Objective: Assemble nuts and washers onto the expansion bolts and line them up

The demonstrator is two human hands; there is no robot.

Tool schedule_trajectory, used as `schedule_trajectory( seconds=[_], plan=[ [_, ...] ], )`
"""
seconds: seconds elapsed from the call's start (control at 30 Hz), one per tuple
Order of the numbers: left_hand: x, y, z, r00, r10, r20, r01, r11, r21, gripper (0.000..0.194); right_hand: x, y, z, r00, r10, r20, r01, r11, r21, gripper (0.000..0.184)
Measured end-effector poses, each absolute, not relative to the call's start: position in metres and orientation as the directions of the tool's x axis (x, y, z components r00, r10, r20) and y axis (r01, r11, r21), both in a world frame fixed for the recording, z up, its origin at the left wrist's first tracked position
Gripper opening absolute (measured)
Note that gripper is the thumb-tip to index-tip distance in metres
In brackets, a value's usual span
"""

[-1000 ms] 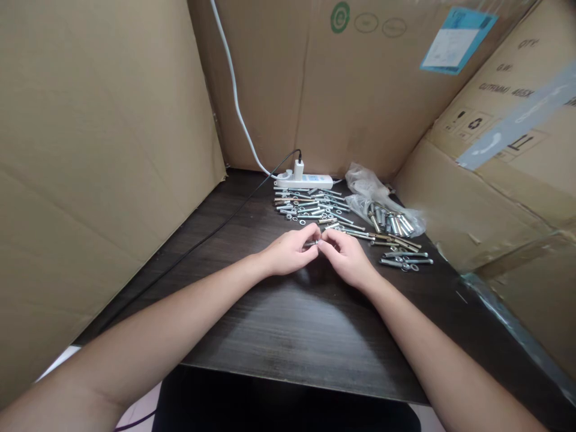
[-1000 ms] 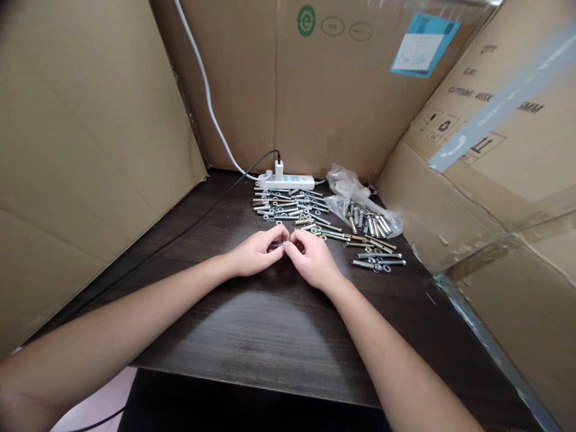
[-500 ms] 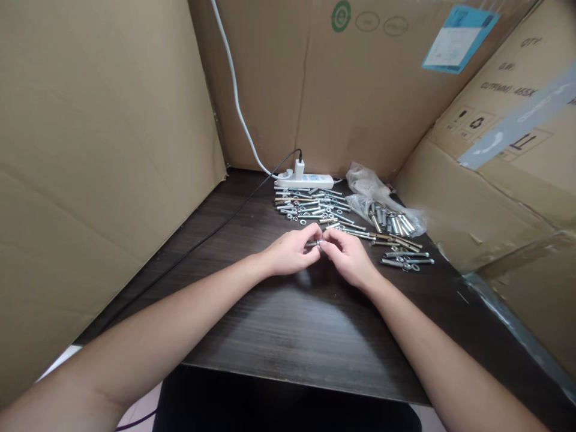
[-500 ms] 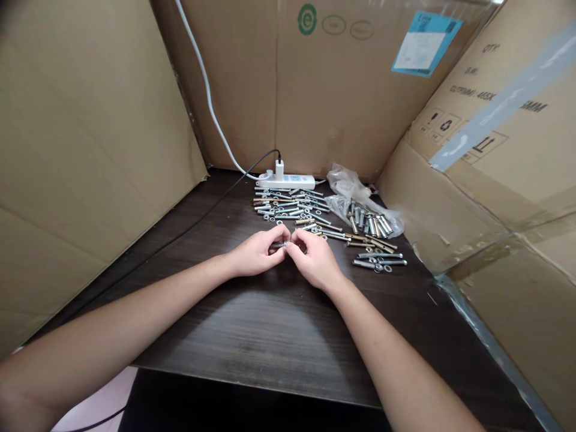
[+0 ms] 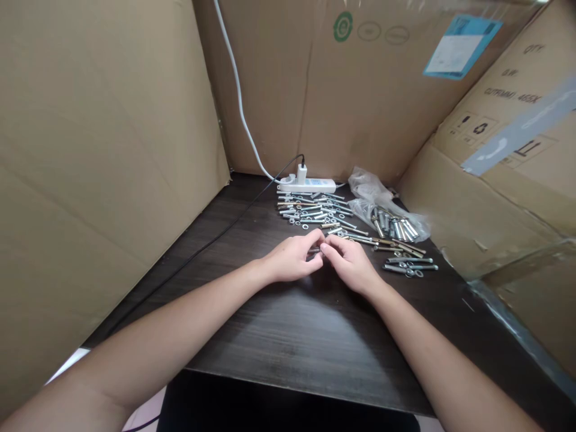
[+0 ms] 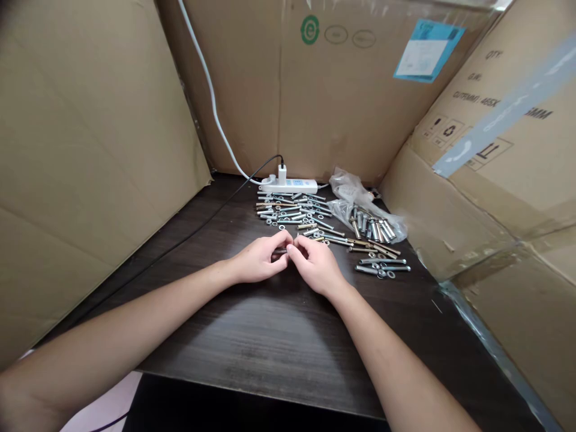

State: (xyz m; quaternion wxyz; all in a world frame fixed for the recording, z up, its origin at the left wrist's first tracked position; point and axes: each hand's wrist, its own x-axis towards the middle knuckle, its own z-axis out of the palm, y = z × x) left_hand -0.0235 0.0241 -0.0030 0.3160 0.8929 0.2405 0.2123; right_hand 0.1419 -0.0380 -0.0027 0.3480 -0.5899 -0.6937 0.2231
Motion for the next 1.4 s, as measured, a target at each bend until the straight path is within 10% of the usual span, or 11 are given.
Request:
schedule_trajectory(
  seconds=[1.4],
  plan=[
    [-0.0247,0.0279,0.0041,0.807,0.558,0.191,0.381,-0.740,0.555,0.024,0.1470,-0.0362,0.0001,0.091,0.927,0.363,0.689,0.205,-0.695,0.044]
  ],
)
